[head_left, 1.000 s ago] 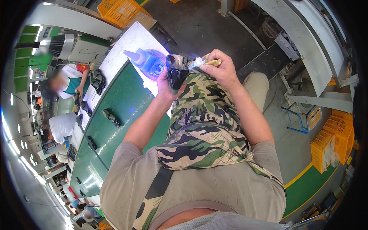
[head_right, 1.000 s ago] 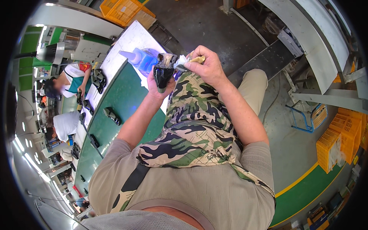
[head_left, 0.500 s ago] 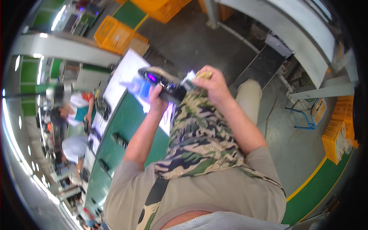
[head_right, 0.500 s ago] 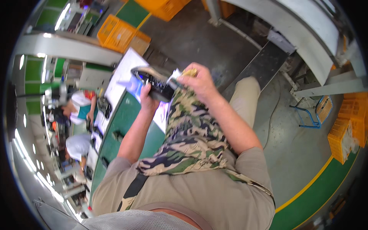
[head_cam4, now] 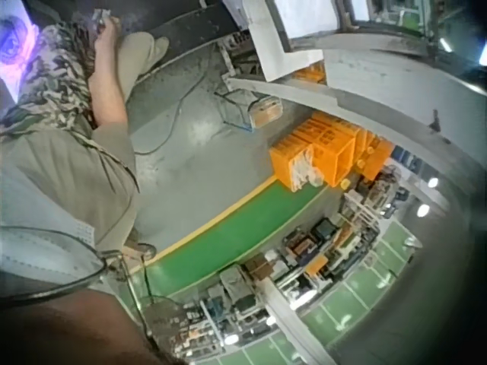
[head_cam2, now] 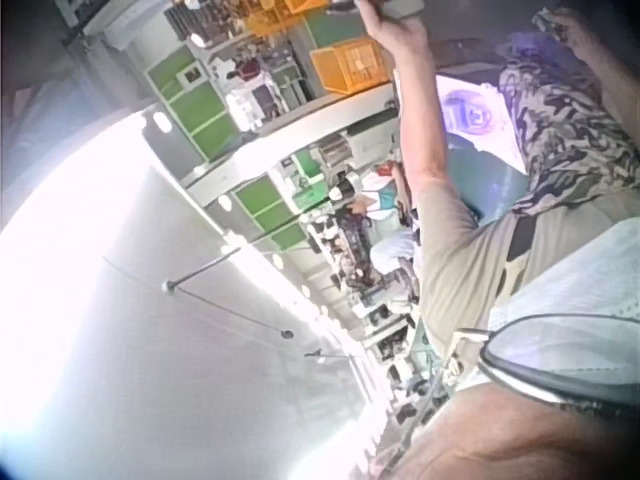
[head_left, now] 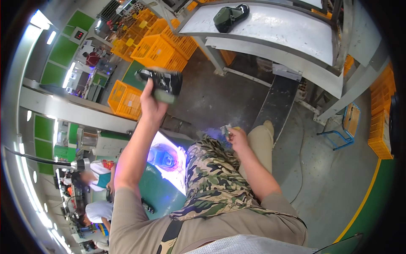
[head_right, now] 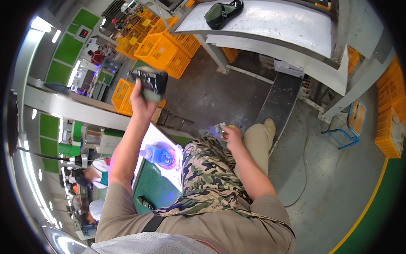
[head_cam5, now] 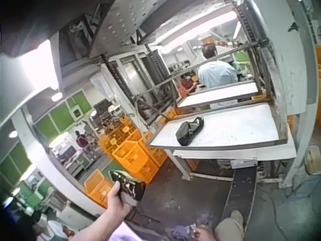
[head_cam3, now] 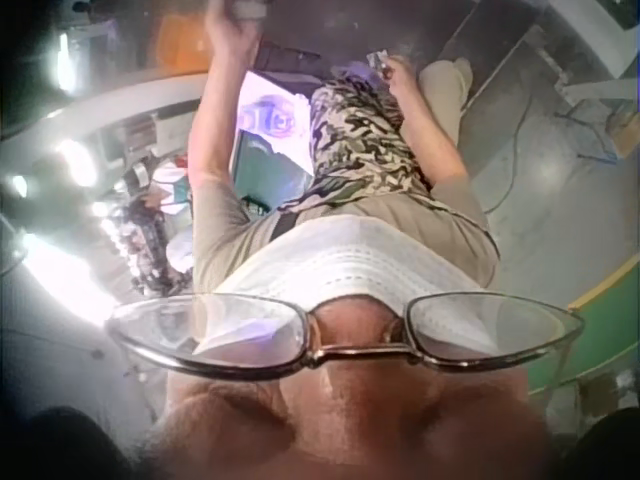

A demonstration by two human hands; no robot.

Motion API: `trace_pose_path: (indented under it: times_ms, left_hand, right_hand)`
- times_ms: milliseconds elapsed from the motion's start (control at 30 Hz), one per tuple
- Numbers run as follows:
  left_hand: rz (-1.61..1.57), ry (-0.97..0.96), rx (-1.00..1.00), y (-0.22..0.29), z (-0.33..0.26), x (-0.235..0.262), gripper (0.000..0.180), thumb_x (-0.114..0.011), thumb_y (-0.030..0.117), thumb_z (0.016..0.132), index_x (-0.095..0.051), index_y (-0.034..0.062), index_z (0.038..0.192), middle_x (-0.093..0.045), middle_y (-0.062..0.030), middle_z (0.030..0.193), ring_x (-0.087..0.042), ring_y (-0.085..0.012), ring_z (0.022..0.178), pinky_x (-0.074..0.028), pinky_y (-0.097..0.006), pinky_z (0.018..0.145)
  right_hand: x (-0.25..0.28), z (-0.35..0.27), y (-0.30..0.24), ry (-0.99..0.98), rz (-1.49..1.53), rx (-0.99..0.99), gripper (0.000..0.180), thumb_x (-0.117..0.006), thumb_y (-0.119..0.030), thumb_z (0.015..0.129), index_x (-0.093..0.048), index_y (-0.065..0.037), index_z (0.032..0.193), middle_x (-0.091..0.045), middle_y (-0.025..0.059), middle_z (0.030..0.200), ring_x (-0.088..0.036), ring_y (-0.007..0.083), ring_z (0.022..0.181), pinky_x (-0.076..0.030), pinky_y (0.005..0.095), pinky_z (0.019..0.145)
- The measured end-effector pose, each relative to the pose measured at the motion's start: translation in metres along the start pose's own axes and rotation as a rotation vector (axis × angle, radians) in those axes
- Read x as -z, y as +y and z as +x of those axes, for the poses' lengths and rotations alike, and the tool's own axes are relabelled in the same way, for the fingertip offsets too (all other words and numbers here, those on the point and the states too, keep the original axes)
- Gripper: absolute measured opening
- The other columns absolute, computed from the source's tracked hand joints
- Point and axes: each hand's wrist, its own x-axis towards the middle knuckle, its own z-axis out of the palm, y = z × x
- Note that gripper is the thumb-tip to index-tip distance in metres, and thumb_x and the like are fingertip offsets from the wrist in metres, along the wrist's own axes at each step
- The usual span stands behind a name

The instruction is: The person wipes the exterior of black shoes with a small white cloth. They pick up shoes from a green conveyor belt, wipe the surface, and place them onto a metal shelf. The task is performed repeatedly for multiple pairs of shoes.

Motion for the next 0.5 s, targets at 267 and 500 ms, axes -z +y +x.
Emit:
trace_pose_path:
  times_ms: [267,500]
  left_hand:
    - [-0.172,-0.022,0.232,-0.034,0.025,-0.055,0.046,-0.051,0.053,0.094,-0.061,0.0159,0.118,-0.066,-0.0197,0.107,-0.065,-0.0218,0.078,-0.052,-0.031,0.058]
    - [-0.179,0.068,0.265,-0.050,0.030,-0.051,0.046,-0.050,0.054,0.094,-0.063,0.0155,0.117,-0.065,-0.0220,0.108,-0.065,-0.0200,0.070,-0.050,-0.029,0.055]
  right_hand:
    - [0.015,0.017,-0.013,0.062,-0.064,0.021,0.014,-0.071,-0.013,0.084,-0.058,-0.011,0.088,-0.064,0.0020,0.076,-0.061,0.0149,0.061,-0.047,0.0284,0.053]
    - [0.015,0.026,-0.004,0.014,-0.104,0.022,0.013,-0.071,-0.012,0.085,-0.059,-0.010,0.089,-0.064,0.0018,0.076,-0.061,0.0145,0.060,-0.047,0.0281,0.053]
